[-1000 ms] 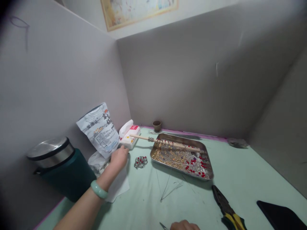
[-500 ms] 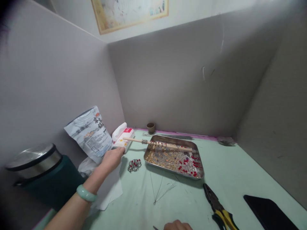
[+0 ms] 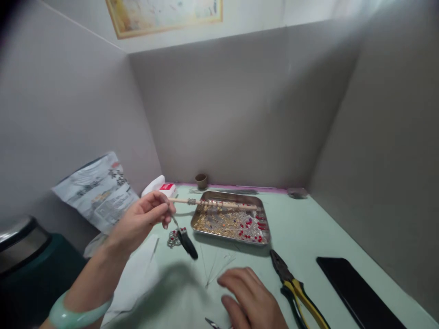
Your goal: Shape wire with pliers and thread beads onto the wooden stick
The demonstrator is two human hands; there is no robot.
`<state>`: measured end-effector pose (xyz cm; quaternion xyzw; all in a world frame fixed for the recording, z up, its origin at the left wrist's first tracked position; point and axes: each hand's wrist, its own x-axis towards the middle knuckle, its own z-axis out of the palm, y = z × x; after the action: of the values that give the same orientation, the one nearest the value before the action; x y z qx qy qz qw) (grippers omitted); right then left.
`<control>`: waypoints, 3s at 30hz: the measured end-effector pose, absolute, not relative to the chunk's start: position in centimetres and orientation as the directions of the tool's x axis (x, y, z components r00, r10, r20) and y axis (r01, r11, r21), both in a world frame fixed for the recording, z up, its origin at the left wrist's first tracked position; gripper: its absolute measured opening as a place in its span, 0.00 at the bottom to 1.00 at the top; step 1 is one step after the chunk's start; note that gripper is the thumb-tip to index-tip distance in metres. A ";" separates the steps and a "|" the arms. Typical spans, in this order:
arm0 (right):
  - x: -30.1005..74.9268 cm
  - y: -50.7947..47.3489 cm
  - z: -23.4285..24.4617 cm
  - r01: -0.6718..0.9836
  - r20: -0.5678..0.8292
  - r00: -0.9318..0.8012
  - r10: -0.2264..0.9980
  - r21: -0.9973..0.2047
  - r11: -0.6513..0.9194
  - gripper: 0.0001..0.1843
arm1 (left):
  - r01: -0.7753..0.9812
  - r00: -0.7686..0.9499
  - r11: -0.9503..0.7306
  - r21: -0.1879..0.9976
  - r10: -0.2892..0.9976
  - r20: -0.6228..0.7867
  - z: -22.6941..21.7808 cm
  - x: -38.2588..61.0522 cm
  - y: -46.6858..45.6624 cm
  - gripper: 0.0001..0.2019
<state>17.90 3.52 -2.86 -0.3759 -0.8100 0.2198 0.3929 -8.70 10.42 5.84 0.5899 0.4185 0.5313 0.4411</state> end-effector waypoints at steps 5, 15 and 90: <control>16.6 3.3 -1.0 0.147 0.110 -0.233 0.966 -0.978 0.147 0.18 | -0.243 0.395 -0.041 0.969 0.908 0.138 4.5 -2.5 9.6 0.07; 20.2 2.7 -3.2 -0.120 -0.143 -0.230 0.963 -0.977 -0.174 0.19 | -0.253 0.555 0.138 0.958 0.831 0.027 1.5 2.4 11.9 0.08; 19.0 5.2 -2.0 -0.117 -0.165 -0.305 0.938 -0.971 -0.208 0.27 | 0.133 0.362 -0.199 0.971 0.922 0.139 -0.9 4.2 15.6 0.11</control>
<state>19.04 5.20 -2.00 -0.4272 -0.4803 0.6494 0.4064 4.24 15.56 -0.91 0.6627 0.3979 0.4005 0.4920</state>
